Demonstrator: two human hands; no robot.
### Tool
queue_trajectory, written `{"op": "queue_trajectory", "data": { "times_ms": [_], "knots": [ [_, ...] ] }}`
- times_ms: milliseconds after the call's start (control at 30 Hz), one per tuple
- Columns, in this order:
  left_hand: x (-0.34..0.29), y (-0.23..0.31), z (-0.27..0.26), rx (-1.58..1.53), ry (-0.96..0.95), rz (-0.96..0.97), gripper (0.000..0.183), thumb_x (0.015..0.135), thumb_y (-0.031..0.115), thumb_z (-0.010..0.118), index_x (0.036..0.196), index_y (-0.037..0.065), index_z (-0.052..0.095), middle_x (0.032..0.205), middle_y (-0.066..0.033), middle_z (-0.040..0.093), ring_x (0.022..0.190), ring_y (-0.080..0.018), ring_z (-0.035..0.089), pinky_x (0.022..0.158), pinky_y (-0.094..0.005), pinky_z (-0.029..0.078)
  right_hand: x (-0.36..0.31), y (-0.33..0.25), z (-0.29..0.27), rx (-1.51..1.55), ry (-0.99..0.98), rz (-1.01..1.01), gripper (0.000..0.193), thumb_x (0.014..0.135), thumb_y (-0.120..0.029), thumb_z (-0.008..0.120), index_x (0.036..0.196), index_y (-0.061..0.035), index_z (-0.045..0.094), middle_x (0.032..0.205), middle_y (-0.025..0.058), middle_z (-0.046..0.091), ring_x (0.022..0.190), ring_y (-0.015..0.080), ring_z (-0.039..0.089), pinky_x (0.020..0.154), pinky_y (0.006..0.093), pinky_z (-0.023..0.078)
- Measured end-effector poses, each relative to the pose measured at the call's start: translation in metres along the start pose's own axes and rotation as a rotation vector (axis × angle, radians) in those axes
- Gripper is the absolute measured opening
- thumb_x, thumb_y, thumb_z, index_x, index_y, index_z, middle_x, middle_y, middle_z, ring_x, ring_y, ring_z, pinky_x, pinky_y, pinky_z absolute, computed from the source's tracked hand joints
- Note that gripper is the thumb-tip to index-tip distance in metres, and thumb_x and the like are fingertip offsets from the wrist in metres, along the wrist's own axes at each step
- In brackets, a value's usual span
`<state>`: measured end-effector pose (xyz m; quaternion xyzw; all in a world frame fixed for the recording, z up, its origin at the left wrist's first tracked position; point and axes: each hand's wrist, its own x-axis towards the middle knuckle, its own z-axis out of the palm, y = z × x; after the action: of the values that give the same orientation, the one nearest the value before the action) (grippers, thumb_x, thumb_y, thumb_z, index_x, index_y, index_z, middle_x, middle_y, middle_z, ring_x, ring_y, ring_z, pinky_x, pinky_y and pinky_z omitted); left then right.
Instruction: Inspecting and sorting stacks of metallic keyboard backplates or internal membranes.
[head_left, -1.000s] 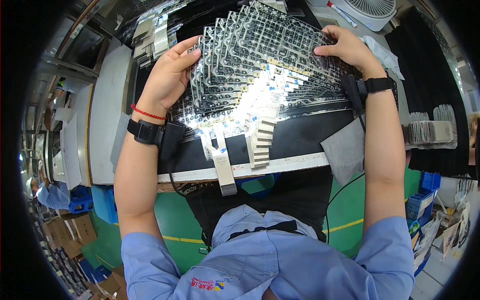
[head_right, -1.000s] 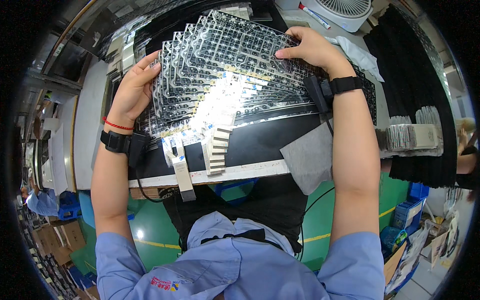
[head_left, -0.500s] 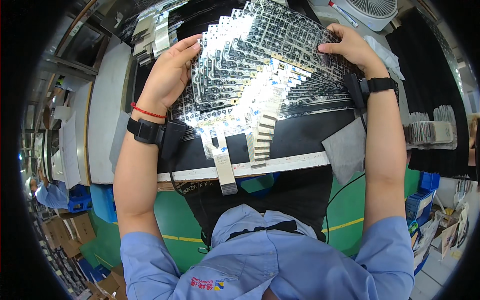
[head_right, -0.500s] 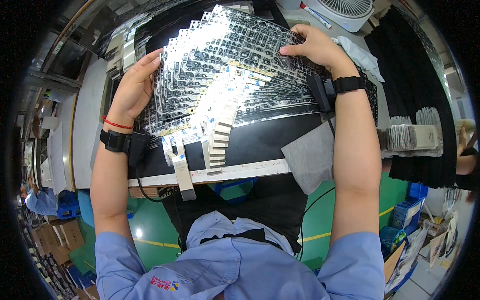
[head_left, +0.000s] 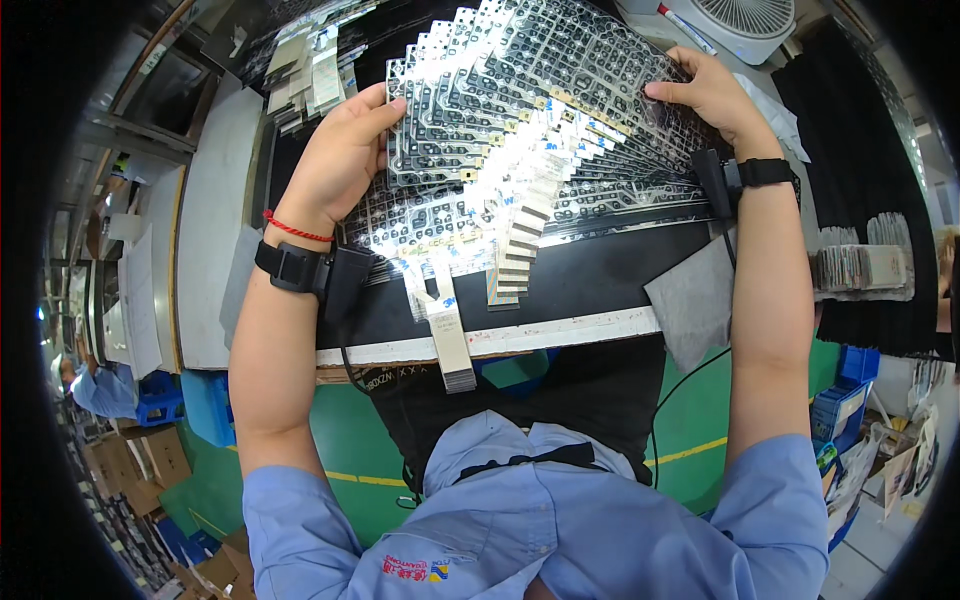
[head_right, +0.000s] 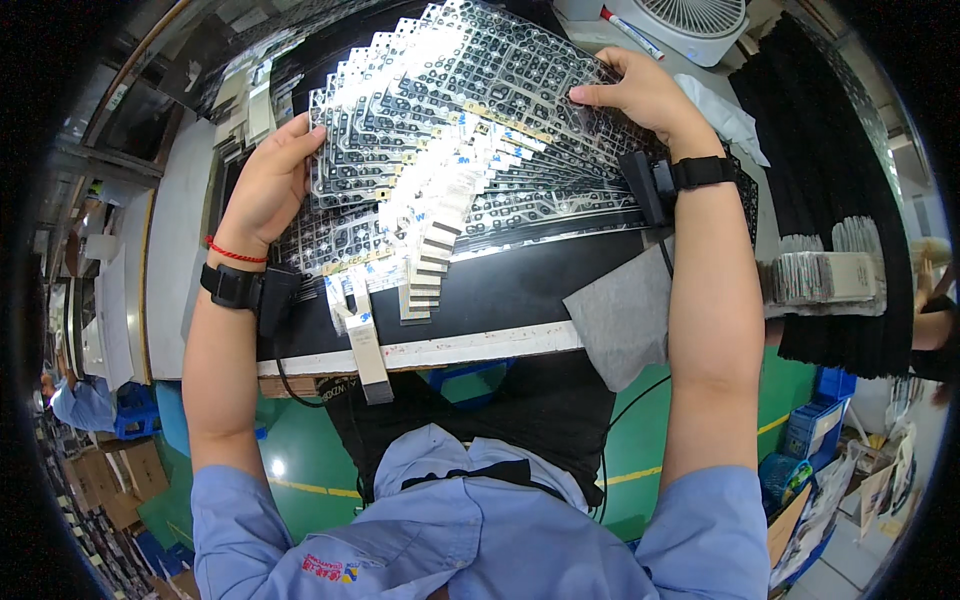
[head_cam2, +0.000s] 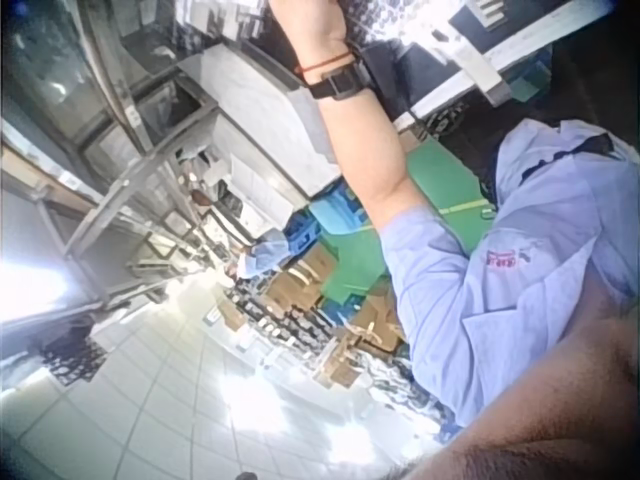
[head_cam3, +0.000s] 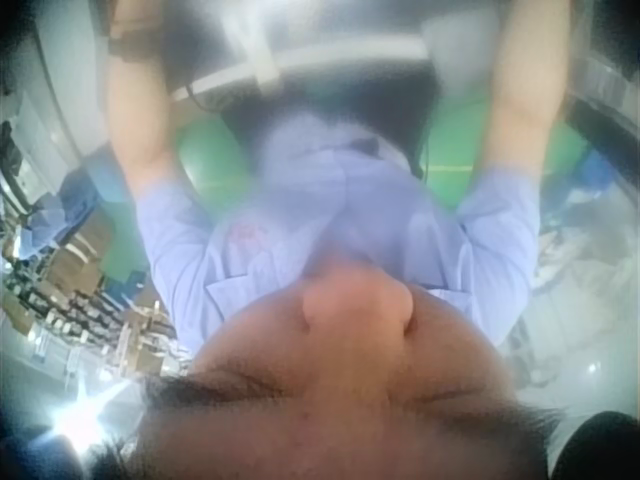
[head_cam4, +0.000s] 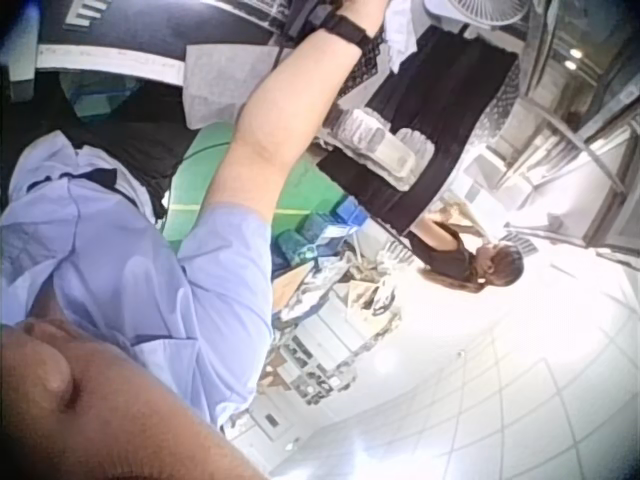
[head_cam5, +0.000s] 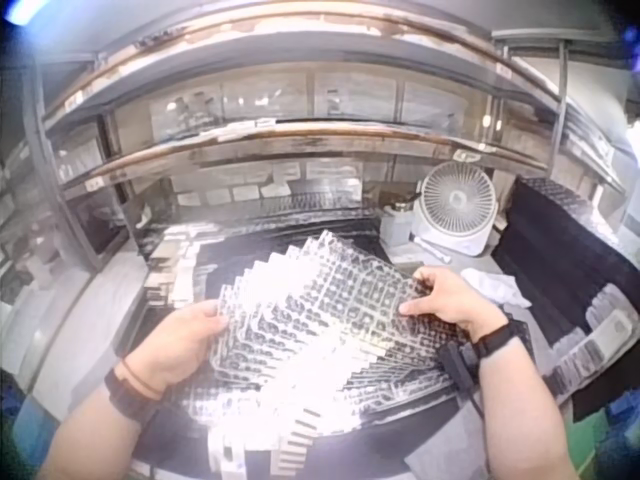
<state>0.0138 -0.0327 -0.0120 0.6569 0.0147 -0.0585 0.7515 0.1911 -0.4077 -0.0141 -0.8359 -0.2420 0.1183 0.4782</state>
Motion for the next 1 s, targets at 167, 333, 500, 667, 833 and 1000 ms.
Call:
{"op": "queue_trajectory", "data": {
  "times_ms": [167,333,500,667,833,1000],
  "knots": [
    [0.002,-0.002,-0.005,-0.016,-0.029,-0.002,0.031,0.104,0.014,0.047,0.13,-0.001,0.055,0.122,-0.007,0.067,0.108,-0.0107,0.063,0.095,-0.0277,0.051,0.001,0.001,0.001,-0.031,0.0,-0.022,0.03,0.079,-0.015,0.083,0.099,-0.0006,0.065,0.089,0.0019,0.067,0.081,0.0098,0.06,0.076,0.0254,0.049],
    [0.002,-0.004,-0.008,-0.016,-0.034,-0.036,0.031,0.104,0.015,0.047,0.13,0.0,0.055,0.122,-0.0069,0.067,0.107,-0.0102,0.064,0.094,-0.0269,0.051,0.002,0.002,0.0,-0.065,-0.012,-0.028,0.029,0.081,-0.014,0.082,0.1,-0.0015,0.065,0.089,0.0005,0.066,0.081,0.0082,0.06,0.076,0.0241,0.048],
    [0.001,-0.002,-0.002,0.026,0.004,-0.008,0.029,0.105,0.018,0.047,0.128,0.003,0.056,0.115,-0.0033,0.068,0.097,-0.0071,0.066,0.083,-0.0238,0.054,-0.001,-0.004,0.003,-0.044,0.002,0.01,0.03,0.08,-0.015,0.082,0.101,-0.0016,0.065,0.09,0.0006,0.066,0.082,0.0086,0.06,0.077,0.0243,0.048],
    [-0.011,0.01,0.009,0.134,-0.07,-0.131,0.039,0.104,0.033,0.052,0.131,0.005,0.049,0.117,-0.0029,0.066,0.095,-0.0053,0.064,0.06,-0.0217,0.055,-0.003,-0.015,0.008,-0.101,0.022,-0.037,0.037,0.076,-0.016,0.085,0.104,0.0003,0.066,0.094,0.0046,0.068,0.085,0.0123,0.062,0.08,0.0273,0.05],
    [-0.009,0.009,0.022,0.16,-0.045,-0.038,0.035,0.102,0.028,0.056,0.128,0.004,0.049,0.103,-0.0019,0.066,0.073,-0.0034,0.06,0.045,-0.0185,0.044,-0.009,-0.045,0.053,-0.269,-0.025,-0.26,0.058,0.069,-0.024,0.089,0.117,-0.0003,0.064,0.108,0.0107,0.067,0.098,0.0216,0.063,0.09,0.0333,0.05],
    [-0.009,0.016,0.019,0.099,0.027,0.138,0.026,0.102,0.015,0.054,0.125,0.004,0.051,0.095,-0.0021,0.069,0.06,-0.0009,0.059,0.041,-0.0167,0.042,-0.02,-0.074,0.054,-0.348,0.161,-0.514,0.052,0.076,-0.025,0.083,0.121,-0.005,0.065,0.117,0.0112,0.064,0.115,0.0277,0.057,0.101,0.0368,0.043]
  ]
}}
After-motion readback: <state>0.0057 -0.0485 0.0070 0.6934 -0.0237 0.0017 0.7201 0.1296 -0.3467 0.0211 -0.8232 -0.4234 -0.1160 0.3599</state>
